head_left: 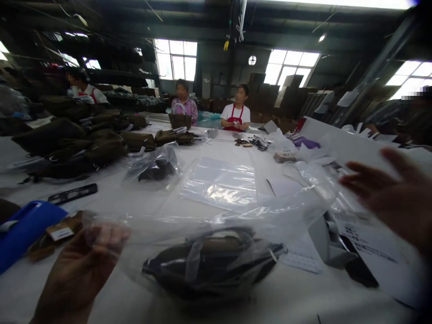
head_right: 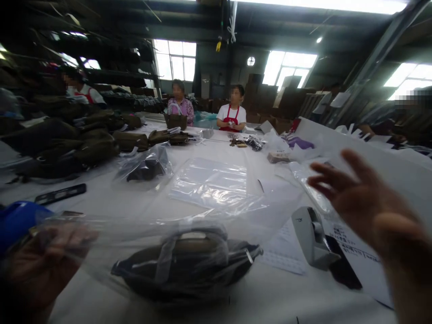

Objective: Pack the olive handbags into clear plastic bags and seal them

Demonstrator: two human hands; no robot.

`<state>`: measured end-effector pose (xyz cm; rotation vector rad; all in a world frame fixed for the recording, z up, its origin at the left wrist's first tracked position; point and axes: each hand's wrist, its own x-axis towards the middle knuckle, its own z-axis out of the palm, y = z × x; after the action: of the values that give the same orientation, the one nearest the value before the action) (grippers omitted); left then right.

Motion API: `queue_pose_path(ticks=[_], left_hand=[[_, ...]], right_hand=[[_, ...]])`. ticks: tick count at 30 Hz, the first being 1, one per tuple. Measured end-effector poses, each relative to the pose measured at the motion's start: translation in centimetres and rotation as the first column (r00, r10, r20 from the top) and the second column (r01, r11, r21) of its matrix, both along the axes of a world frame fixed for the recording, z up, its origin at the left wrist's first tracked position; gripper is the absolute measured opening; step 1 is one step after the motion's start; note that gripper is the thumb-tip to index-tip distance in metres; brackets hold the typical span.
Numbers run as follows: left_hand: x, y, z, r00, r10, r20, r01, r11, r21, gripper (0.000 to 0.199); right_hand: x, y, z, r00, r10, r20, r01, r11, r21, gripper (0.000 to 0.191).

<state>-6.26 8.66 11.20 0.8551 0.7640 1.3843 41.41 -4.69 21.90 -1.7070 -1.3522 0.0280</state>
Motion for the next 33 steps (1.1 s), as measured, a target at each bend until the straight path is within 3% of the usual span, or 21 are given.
queue_pose_path(ticks=[2,4,6,8,11,14,16,17,19,20,22,24,26,28,30,33], left_hand=[[0.7,-0.6,1.1,1.000,0.016,0.001,-0.016,0.999,0.029,0.029],[0.7,-1.0,1.4,1.000,0.012,-0.008,-0.012,1.000,0.028,0.050],[0.7,-1.1,1.2,0.999,-0.030,-0.020,0.031,0.999,0.025,0.072],[1.1,-0.6,0.7,0.991,-0.117,-0.061,0.116,0.993,-0.018,0.067],[2.0,2.7,0.4,0.994,-0.096,-0.048,0.092,0.993,-0.081,0.020],[2.4,7.8,1.4,0.989,0.085,0.120,-0.080,0.996,-0.045,0.025],[2.2,10.2,2.4,0.990,0.082,0.114,-0.086,0.996,0.030,0.026],[2.1,10.6,2.7,0.998,0.022,0.051,-0.026,0.997,0.076,0.028],[2.4,9.6,2.5,0.979,-0.165,-0.120,0.180,0.975,0.129,0.059],[2.8,8.4,1.9,0.945,-0.263,-0.196,0.290,0.949,0.125,0.078],[4.3,5.3,0.3,0.885,-0.374,-0.278,0.413,0.906,0.095,0.097],[6.3,2.5,-1.3,0.882,-0.379,-0.281,0.416,0.905,0.086,0.088],[8.3,1.4,-2.1,0.924,-0.317,-0.215,0.340,0.937,0.078,0.056],[10.0,2.4,-2.1,0.961,-0.249,-0.120,0.256,0.965,0.048,0.033],[11.1,5.3,-1.0,0.973,-0.220,-0.070,0.219,0.976,-0.009,0.031],[12.1,10.6,2.6,0.964,-0.247,-0.102,0.240,0.968,-0.079,0.036]], right_hand=[[-0.9,0.0,-4.3,0.940,0.265,-0.216,-0.283,0.957,-0.057,0.064],[-1.9,0.4,-8.2,0.798,0.362,-0.482,-0.438,0.897,-0.052,0.060],[-2.3,1.0,-10.6,0.693,0.321,-0.646,-0.418,0.909,0.004,0.040],[-2.2,2.1,-11.3,0.625,0.255,-0.737,-0.273,0.957,0.099,0.012],[-1.7,5.3,-10.2,0.540,0.131,-0.832,-0.101,0.991,0.091,0.011],[-1.3,9.2,-8.1,0.410,0.021,-0.912,-0.083,0.996,-0.014,0.018],[-1.1,11.1,-6.8,0.333,-0.019,-0.943,-0.063,0.997,-0.042,0.022],[-1.0,11.5,-6.2,0.311,-0.031,-0.950,-0.052,0.997,-0.050,0.024],[-0.9,11.5,-5.5,0.314,-0.042,-0.948,-0.020,0.999,-0.050,0.026],[-0.8,11.1,-5.4,0.333,-0.038,-0.942,-0.003,0.999,-0.041,0.026],[-0.8,9.9,-5.4,0.389,-0.014,-0.921,0.013,1.000,-0.010,0.022],[-0.7,8.5,-5.4,0.443,0.033,-0.896,0.010,0.999,0.041,0.017],[-0.3,7.6,-5.3,0.478,0.057,-0.876,0.027,0.996,0.079,0.015],[0.3,7.7,-5.1,0.482,0.050,-0.875,0.060,0.994,0.090,0.020],[1.0,9.1,-4.6,0.459,0.028,-0.888,0.063,0.996,0.064,0.027],[1.9,12.4,-2.8,0.431,0.028,-0.902,0.032,0.998,0.046,0.027]])
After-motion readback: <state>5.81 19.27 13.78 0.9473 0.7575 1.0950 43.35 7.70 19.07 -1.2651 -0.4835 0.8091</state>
